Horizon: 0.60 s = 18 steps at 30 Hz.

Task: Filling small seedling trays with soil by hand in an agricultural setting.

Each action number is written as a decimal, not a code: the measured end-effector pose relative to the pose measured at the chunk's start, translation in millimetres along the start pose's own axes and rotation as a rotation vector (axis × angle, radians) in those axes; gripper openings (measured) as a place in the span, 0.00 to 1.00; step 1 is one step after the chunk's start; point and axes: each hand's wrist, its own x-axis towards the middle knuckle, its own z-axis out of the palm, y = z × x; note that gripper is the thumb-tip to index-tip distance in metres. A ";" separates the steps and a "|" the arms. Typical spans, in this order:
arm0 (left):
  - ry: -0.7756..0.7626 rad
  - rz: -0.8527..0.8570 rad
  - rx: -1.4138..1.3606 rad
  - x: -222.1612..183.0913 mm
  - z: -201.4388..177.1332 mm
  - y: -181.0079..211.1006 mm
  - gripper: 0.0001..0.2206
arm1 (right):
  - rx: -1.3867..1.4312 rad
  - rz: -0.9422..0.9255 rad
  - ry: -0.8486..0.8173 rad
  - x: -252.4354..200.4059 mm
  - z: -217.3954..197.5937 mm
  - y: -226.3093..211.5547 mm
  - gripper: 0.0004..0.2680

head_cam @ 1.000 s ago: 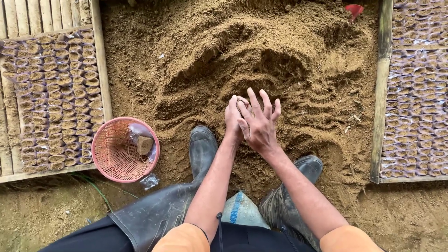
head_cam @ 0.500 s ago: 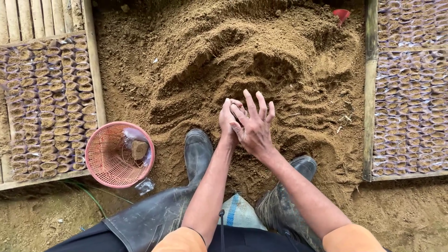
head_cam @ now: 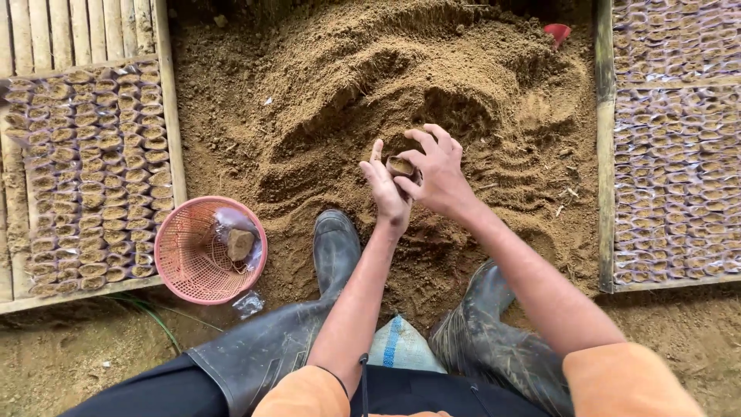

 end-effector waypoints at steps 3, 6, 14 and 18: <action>0.021 -0.094 -0.047 14.5 -27.7 -34.0 0.38 | -0.123 -0.013 -0.077 5.1 5.4 17.4 0.12; -0.031 -0.198 0.021 5.7 -3.1 -3.9 0.39 | -0.088 0.040 -0.266 10.6 -12.6 19.9 0.12; -0.162 -0.485 0.194 9.4 7.0 -9.7 0.41 | 0.069 0.220 -0.632 17.3 -81.8 -5.9 0.09; -0.287 -0.584 0.278 3.1 35.5 12.4 0.44 | 0.104 0.282 -0.670 13.4 -93.6 1.6 0.10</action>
